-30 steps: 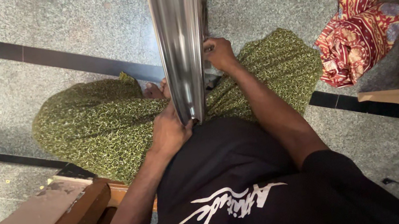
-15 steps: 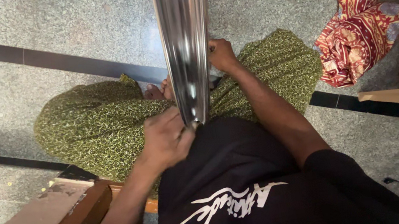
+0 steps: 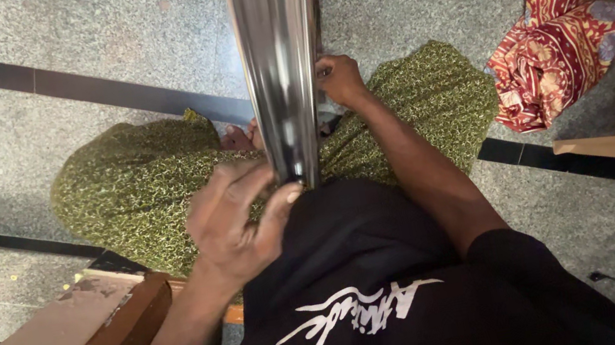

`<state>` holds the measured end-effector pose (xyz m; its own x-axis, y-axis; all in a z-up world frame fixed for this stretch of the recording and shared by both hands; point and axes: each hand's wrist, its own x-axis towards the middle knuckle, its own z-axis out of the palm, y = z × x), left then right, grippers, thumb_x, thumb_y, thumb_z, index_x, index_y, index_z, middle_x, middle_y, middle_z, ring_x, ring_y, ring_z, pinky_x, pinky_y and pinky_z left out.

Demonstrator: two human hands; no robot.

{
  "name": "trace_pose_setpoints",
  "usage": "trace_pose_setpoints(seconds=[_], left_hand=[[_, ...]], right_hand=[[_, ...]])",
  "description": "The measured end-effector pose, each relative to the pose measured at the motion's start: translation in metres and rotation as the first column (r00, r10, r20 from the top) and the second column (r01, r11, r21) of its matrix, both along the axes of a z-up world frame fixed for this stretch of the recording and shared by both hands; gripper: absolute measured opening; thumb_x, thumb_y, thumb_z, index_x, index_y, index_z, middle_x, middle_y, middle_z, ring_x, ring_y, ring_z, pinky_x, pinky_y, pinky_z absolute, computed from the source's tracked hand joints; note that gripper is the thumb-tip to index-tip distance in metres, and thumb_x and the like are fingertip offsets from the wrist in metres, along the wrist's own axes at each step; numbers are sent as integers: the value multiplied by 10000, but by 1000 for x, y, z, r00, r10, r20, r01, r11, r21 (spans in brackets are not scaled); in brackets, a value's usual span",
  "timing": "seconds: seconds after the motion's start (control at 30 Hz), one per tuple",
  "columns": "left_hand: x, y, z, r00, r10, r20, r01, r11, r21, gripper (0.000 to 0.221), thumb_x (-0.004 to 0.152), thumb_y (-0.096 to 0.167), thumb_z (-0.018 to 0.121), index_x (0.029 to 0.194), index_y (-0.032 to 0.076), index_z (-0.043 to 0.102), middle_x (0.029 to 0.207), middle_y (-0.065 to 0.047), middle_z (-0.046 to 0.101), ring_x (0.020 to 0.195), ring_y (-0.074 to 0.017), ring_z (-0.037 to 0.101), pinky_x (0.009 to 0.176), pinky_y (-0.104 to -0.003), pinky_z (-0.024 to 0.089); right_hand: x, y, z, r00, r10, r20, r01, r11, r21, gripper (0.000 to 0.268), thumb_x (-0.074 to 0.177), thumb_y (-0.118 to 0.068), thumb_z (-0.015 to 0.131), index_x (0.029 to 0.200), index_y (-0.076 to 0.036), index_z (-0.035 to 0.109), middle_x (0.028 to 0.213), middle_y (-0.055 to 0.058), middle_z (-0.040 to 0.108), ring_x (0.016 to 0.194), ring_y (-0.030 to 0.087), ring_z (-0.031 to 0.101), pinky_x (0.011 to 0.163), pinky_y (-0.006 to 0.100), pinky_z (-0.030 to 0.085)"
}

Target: The person works on a bicycle wheel by turning the rim and handling spokes or small components on a metal stand while sitting on the floor.

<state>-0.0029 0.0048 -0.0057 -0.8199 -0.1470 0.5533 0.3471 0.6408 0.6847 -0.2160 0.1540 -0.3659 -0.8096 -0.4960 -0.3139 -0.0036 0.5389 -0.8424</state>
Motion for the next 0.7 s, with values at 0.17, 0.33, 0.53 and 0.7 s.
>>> trace_pose_setpoints(seconds=[0.17,0.33,0.53,0.7], left_hand=[[-6,8,-6,998,55,-40,-55,998,6,181,990,140,771,1054,37,637,842,-58,648,633,-88,527,464,-245,380],[2,7,-21,998,54,-33,-55,998,-24,158,988,135,743,988,38,618,791,-41,626,542,-56,457,411,-245,302],[29,5,-83,950,-18,313,72,984,-162,269,794,79,787,987,51,603,835,-125,616,598,-271,610,516,-387,495],[7,2,-155,819,15,573,80,987,-140,324,828,110,780,1093,1,628,887,-191,650,748,-419,683,674,-529,555]], right_hand=[[3,1,0,995,-24,101,14,995,96,158,865,-17,709,1005,-80,745,1193,139,780,1031,256,759,933,341,595],[3,0,-4,993,-29,113,21,998,67,38,907,-59,745,943,-59,759,1136,121,744,905,207,732,834,345,595],[-1,3,-16,1000,-29,4,29,1000,6,99,850,-27,723,935,-59,764,1034,97,771,838,177,745,772,319,600],[1,4,-7,997,-19,-70,22,999,42,123,846,-48,755,968,-53,769,971,128,775,850,194,731,783,324,566]])
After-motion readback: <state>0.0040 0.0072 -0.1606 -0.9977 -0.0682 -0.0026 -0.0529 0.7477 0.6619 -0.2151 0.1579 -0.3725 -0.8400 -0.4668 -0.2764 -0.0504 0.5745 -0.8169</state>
